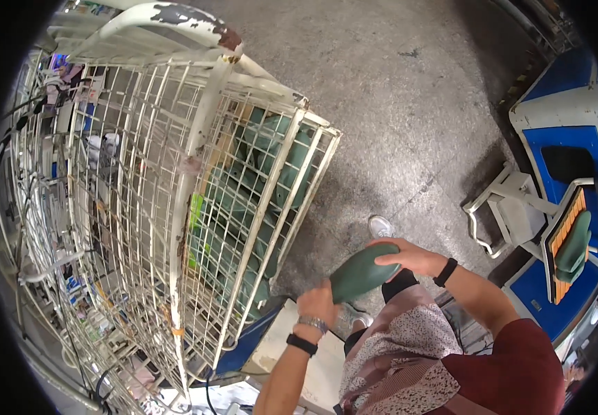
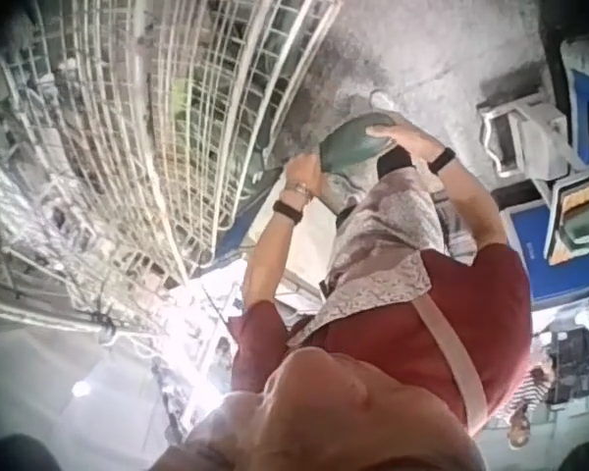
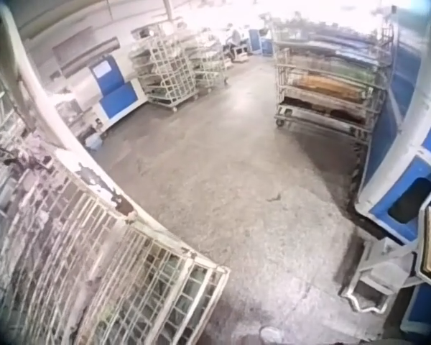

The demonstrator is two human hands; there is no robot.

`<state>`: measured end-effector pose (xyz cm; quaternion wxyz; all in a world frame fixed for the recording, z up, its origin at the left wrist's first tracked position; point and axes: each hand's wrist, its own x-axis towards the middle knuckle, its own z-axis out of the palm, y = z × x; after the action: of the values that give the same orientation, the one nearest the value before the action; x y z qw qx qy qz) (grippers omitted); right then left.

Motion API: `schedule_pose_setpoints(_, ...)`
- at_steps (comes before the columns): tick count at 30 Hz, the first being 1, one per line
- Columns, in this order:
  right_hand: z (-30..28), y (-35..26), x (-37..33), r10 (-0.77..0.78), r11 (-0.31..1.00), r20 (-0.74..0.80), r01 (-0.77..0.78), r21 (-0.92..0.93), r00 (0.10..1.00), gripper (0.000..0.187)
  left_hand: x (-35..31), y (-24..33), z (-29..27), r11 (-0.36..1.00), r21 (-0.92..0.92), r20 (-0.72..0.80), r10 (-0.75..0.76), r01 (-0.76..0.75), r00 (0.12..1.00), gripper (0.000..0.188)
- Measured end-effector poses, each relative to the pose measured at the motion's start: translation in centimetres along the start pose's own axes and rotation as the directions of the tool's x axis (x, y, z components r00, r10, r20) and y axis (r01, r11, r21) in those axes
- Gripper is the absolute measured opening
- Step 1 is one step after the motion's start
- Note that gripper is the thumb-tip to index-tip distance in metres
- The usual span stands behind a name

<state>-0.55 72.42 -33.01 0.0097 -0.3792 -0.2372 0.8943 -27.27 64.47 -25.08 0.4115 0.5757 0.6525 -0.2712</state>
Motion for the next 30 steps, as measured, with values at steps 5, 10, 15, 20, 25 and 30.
schedule_pose_setpoints(5,-1.5,4.3,4.3,-0.244,0.956,-0.198,0.27,0.117,0.949,0.066,-6.3,-0.1,-7.1,0.959,0.167,-0.576,0.285,-0.23,0.766,0.079)
schedule_pose_setpoints(10,-2.3,3.9,13.9,-0.17,0.936,-0.317,0.254,0.244,0.933,0.075,-15.4,-6.7,-10.0,0.956,0.25,-0.933,0.196,0.153,0.303,0.068)
schedule_pose_setpoints(15,-3.2,2.9,20.4,-0.168,0.817,-0.302,0.304,0.491,0.938,0.08,-16.7,-7.7,-13.1,0.904,0.227,-0.912,0.067,0.362,0.404,0.077)
schedule_pose_setpoints(20,-4.1,4.1,22.5,-0.257,0.726,-0.242,0.353,0.59,0.935,0.074,-16.6,-11.8,-12.7,0.978,-0.087,-0.901,-0.158,0.188,0.405,0.076)
schedule_pose_setpoints(25,-4.7,3.6,21.9,-0.166,0.574,-0.313,0.35,0.74,0.935,0.064,-16.7,-11.7,-12.7,0.974,-0.085,-0.895,-0.167,0.209,0.413,0.081)
schedule_pose_setpoints(30,-2.7,-3.4,27.2,-0.133,0.592,-0.173,0.218,0.775,0.976,0.059,-16.7,-11.6,-12.2,0.972,-0.085,-0.88,-0.176,0.218,0.441,0.081)
